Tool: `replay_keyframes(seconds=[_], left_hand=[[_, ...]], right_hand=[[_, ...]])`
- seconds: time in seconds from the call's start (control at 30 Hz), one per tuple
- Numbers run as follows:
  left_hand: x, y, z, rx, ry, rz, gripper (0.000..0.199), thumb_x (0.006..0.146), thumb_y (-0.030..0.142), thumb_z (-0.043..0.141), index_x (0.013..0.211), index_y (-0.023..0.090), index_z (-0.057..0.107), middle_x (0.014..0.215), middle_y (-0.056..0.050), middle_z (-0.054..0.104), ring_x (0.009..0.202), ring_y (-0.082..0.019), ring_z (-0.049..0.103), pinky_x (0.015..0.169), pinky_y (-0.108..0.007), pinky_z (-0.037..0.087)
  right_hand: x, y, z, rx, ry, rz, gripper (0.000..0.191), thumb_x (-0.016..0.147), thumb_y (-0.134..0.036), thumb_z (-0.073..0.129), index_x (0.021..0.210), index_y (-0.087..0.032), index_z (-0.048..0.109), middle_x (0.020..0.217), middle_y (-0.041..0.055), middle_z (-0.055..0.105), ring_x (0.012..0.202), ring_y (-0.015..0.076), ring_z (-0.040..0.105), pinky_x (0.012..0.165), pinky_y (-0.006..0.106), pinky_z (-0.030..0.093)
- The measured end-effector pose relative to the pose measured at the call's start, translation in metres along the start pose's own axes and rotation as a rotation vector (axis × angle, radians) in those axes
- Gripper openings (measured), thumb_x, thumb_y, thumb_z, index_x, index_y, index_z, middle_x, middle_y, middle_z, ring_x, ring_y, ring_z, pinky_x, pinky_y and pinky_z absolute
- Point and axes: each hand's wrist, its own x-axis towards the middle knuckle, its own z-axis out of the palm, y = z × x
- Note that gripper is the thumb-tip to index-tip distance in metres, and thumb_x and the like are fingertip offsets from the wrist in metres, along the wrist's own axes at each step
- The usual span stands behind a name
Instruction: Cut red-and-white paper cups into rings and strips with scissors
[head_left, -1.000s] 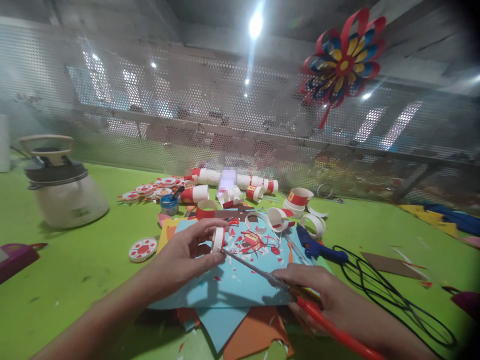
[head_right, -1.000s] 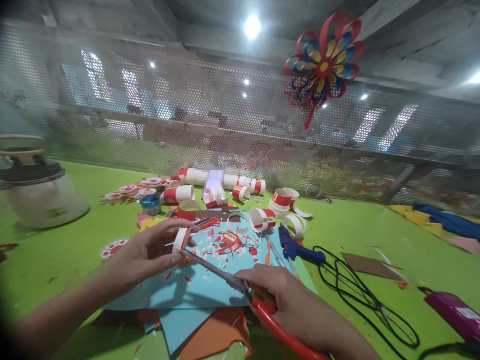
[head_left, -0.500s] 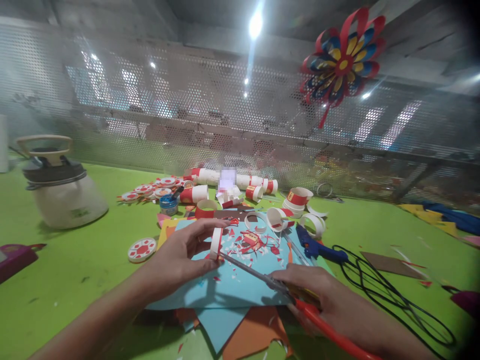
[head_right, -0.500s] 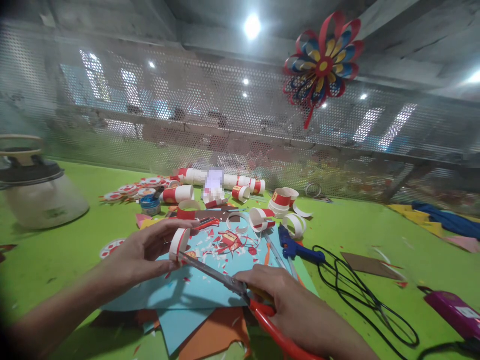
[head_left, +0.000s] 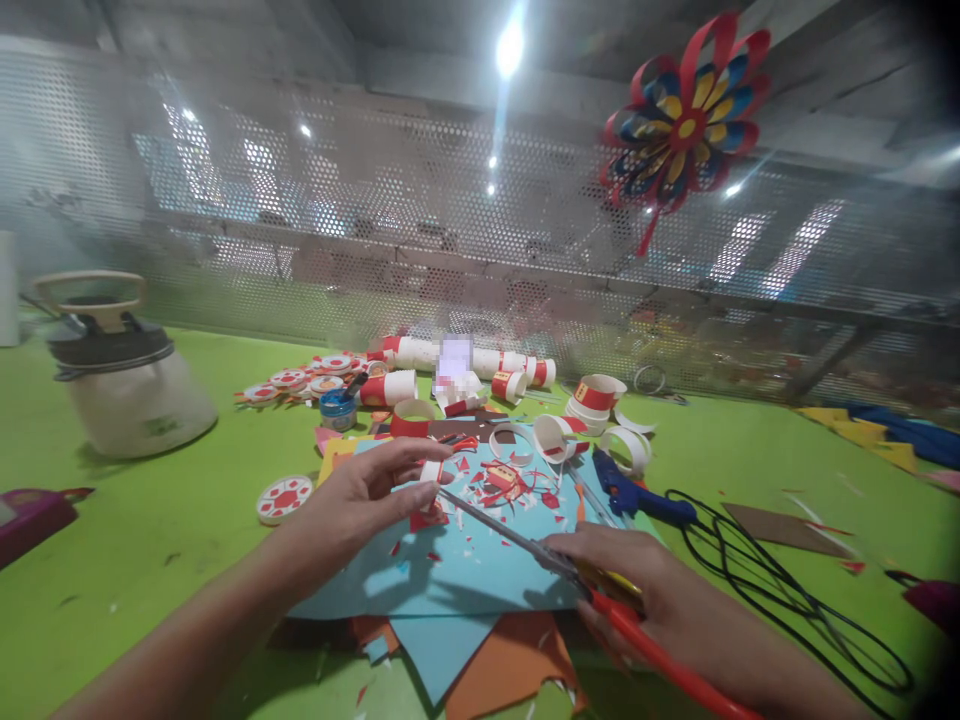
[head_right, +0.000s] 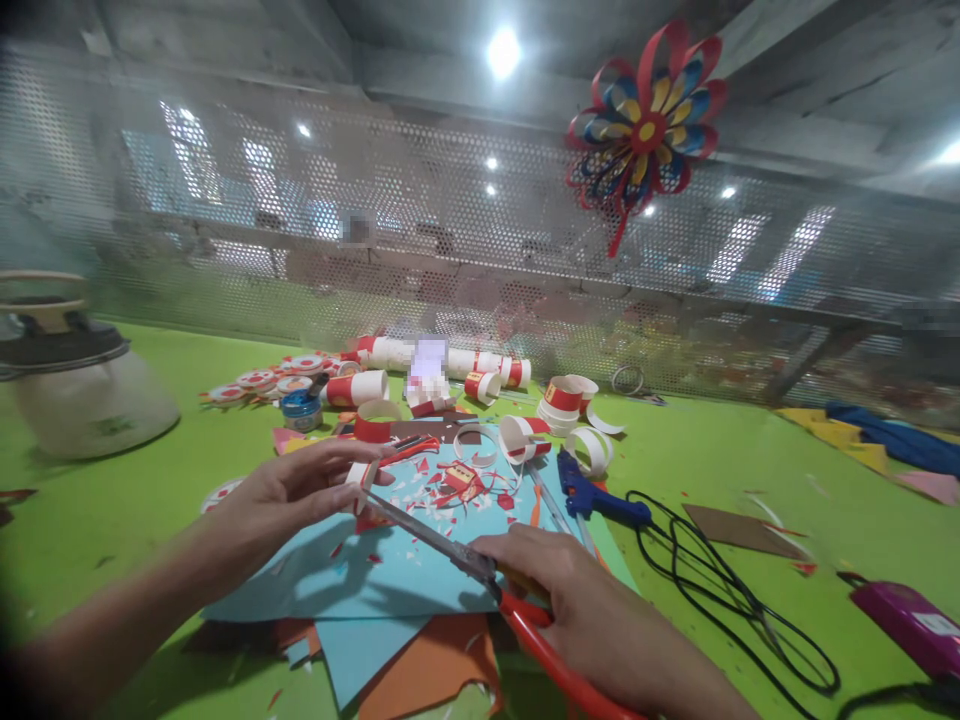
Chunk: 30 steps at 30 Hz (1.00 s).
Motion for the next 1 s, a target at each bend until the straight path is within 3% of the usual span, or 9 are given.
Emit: replay_keyframes(seconds=[0.13,0.2,0.47,0.73,1.0], left_hand=[[0.001,-0.0019,-0.0003,0.007,0.035,0.065,0.038,0.082,0.031,0.068,0.119,0.028,0.059,0.134,-0.006,0.056,0.121,-0.027,0.052,0.094,-0.036,0.048],[0.001,-0.0031,-0.0004,-0.011,0.036,0.061,0.043,0.081,0.029,0.07,0.122,0.029,0.057,0.136,-0.005,0.054,0.125,-0.026,0.048,0.095,-0.035,0.048],[-0.0003,-0.0012,-0.0036,-0.044,-0.005,-0.002,0.042,0.081,0.03,0.07,0.121,0.029,0.061,0.126,-0.005,0.062,0.117,-0.028,0.055,0.091,-0.038,0.051],[-0.0023,0.0034,-0.0053,-0.052,-0.035,-0.049,0.046,0.077,0.03,0.074,0.121,0.029,0.061,0.132,-0.005,0.058,0.113,-0.027,0.057,0.092,-0.038,0.05],[-0.0002,-0.0018,-0.0085,-0.071,-0.077,-0.041,0.046,0.08,0.027,0.072,0.124,0.033,0.059,0.133,-0.003,0.057,0.114,-0.025,0.057,0.092,-0.035,0.048]], right_hand=[[-0.0003,-0.0013,0.0004,-0.012,-0.001,0.01,0.03,0.091,-0.024,0.055,0.12,-0.03,0.059,0.109,0.0019,0.066,0.095,0.0202,0.059,0.083,0.033,0.046],[-0.0006,-0.0024,0.0003,-0.019,-0.007,0.009,0.029,0.091,-0.026,0.055,0.12,-0.03,0.059,0.106,0.0018,0.066,0.092,0.02,0.059,0.081,0.033,0.046],[-0.0016,-0.0071,-0.0002,-0.009,-0.031,0.036,0.025,0.09,-0.025,0.06,0.114,-0.031,0.061,0.097,-0.001,0.065,0.087,0.018,0.058,0.078,0.031,0.044],[-0.0032,-0.0089,-0.0002,0.035,-0.032,-0.011,0.012,0.094,-0.031,0.055,0.103,-0.031,0.064,0.092,-0.0058,0.066,0.082,0.0128,0.058,0.074,0.026,0.043],[-0.0024,-0.0048,-0.0006,-0.016,-0.038,0.006,0.021,0.092,-0.022,0.056,0.11,-0.032,0.062,0.094,-0.0048,0.065,0.084,0.014,0.057,0.076,0.027,0.043]])
